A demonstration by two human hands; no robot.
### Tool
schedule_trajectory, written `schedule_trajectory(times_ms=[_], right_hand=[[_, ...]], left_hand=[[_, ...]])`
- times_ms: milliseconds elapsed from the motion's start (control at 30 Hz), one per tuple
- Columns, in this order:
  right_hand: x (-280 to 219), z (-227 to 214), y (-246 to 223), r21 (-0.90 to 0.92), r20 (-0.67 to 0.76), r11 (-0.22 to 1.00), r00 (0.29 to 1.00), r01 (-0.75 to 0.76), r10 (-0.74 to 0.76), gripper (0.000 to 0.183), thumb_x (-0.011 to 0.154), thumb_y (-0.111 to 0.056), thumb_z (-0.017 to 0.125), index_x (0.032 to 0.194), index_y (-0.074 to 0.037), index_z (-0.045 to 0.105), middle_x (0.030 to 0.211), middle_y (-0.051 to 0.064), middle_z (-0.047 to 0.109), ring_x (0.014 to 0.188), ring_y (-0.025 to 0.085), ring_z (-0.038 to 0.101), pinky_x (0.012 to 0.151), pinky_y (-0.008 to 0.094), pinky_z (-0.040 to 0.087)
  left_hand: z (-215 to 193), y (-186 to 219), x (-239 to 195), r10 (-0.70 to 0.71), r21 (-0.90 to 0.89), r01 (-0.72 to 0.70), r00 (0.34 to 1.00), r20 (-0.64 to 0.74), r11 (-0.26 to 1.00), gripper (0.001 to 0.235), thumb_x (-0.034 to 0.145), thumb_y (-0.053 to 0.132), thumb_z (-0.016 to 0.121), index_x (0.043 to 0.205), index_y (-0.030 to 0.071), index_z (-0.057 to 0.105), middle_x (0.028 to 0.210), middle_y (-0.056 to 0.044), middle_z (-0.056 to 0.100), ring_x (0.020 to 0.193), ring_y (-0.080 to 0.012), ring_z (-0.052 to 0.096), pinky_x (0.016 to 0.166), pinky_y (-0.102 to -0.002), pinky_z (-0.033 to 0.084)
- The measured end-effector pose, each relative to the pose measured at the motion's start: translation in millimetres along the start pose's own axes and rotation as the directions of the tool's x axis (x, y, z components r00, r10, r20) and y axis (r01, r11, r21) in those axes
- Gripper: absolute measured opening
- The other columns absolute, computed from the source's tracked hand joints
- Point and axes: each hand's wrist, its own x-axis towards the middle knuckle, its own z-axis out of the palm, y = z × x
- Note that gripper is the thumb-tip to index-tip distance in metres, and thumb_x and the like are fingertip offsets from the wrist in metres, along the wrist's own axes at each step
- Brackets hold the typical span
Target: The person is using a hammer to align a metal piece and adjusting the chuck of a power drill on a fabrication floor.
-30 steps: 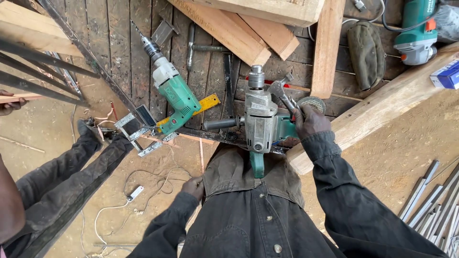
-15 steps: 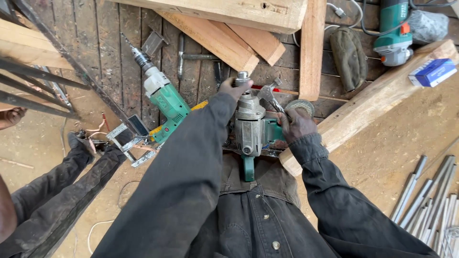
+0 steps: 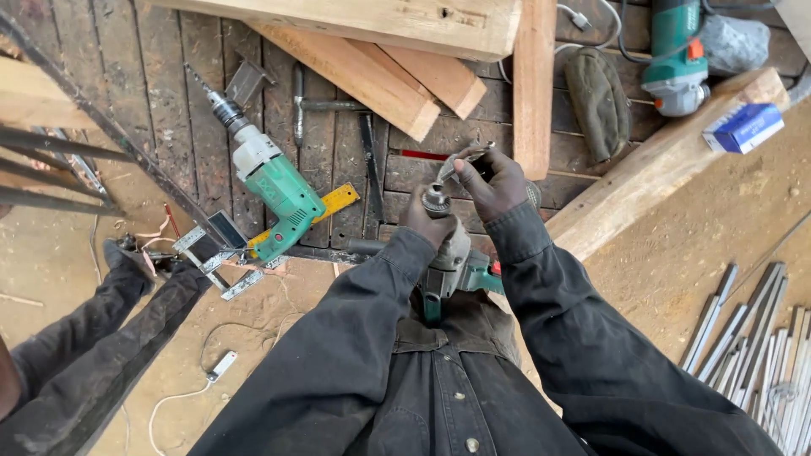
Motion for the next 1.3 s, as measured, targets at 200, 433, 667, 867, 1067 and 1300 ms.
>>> schedule_trajectory(times_ms=[200, 433, 667, 867, 1067, 1300], right_hand=[[20.4, 6.8, 6.9, -0.218, 0.293, 0.973, 0.956, 0.076, -0.009, 0.022, 0.1, -0.027, 0.08, 0.098, -0.006, 0.074, 0.075, 0.01, 0.07, 0.072, 0.017, 0.067, 0.065, 0.032, 0.057], [34.0, 22.0, 15.8, -0.438, 0.388, 0.893, 0.918, 0.105, 0.083, 0.019, 0.093, -0.024, 0.078, 0.09, -0.007, 0.071, 0.076, 0.013, 0.069, 0.076, 0.03, 0.068, 0.072, 0.043, 0.054], [46.1, 21.1, 24.5, -0.332, 0.399, 0.926, 0.863, -0.179, 0.31, 0.012, 0.09, -0.025, 0.078, 0.099, -0.018, 0.081, 0.077, 0.003, 0.075, 0.074, 0.012, 0.071, 0.074, 0.027, 0.055], [38.4, 25.8, 15.1, -0.242, 0.339, 0.94, 0.887, -0.241, 0.315, 0.014, 0.09, -0.026, 0.082, 0.1, -0.016, 0.082, 0.078, 0.004, 0.076, 0.073, 0.008, 0.068, 0.068, 0.024, 0.054], [32.6, 24.0, 2.1, -0.253, 0.261, 0.961, 0.948, -0.113, 0.18, 0.025, 0.096, -0.033, 0.085, 0.081, -0.014, 0.078, 0.065, 0.005, 0.066, 0.062, 0.008, 0.058, 0.054, 0.028, 0.05], [31.2, 28.2, 11.5, -0.3, 0.379, 0.937, 0.879, -0.178, 0.289, 0.018, 0.093, -0.033, 0.084, 0.084, -0.018, 0.081, 0.07, -0.001, 0.072, 0.072, 0.007, 0.058, 0.067, 0.027, 0.05]], left_hand=[[4.5, -5.9, 2.6, 0.016, 0.086, -0.019, 0.999, 0.036, 0.996, 0.062, 0.064, 0.048, 0.083, 0.118, 0.033, 0.055, 0.113, -0.009, 0.075, 0.119, -0.0336, 0.068, 0.106, -0.047, 0.054], [-10.1, 7.4, -1.2, 0.11, -0.071, -0.111, 0.994, -0.014, 0.991, 0.063, 0.078, 0.063, 0.072, 0.121, 0.024, 0.05, 0.112, -0.021, 0.073, 0.119, -0.0466, 0.064, 0.108, -0.06, 0.048], [12.8, -18.8, 33.2, 0.056, -0.157, -0.05, 0.998, 0.034, 0.986, 0.049, 0.075, 0.065, 0.079, 0.109, 0.035, 0.061, 0.103, -0.004, 0.076, 0.113, -0.0323, 0.068, 0.109, -0.048, 0.051], [16.2, -42.9, 55.3, 0.229, -0.68, -0.124, 0.971, 0.067, 0.723, 0.034, 0.077, 0.02, 0.092, 0.107, 0.016, 0.075, 0.092, -0.003, 0.075, 0.092, -0.0131, 0.069, 0.081, -0.032, 0.062], [-4.6, -40.2, 53.3, 0.291, -0.8, -0.049, 0.943, 0.16, 0.598, 0.039, 0.073, 0.007, 0.095, 0.109, 0.005, 0.078, 0.098, -0.012, 0.077, 0.092, -0.0173, 0.071, 0.084, -0.034, 0.063], [17.0, -95.6, 97.8, 0.322, -0.849, 0.012, 0.922, 0.214, 0.528, 0.044, 0.077, 0.002, 0.092, 0.115, -0.001, 0.07, 0.092, -0.018, 0.075, 0.089, -0.0257, 0.075, 0.08, -0.038, 0.066]])
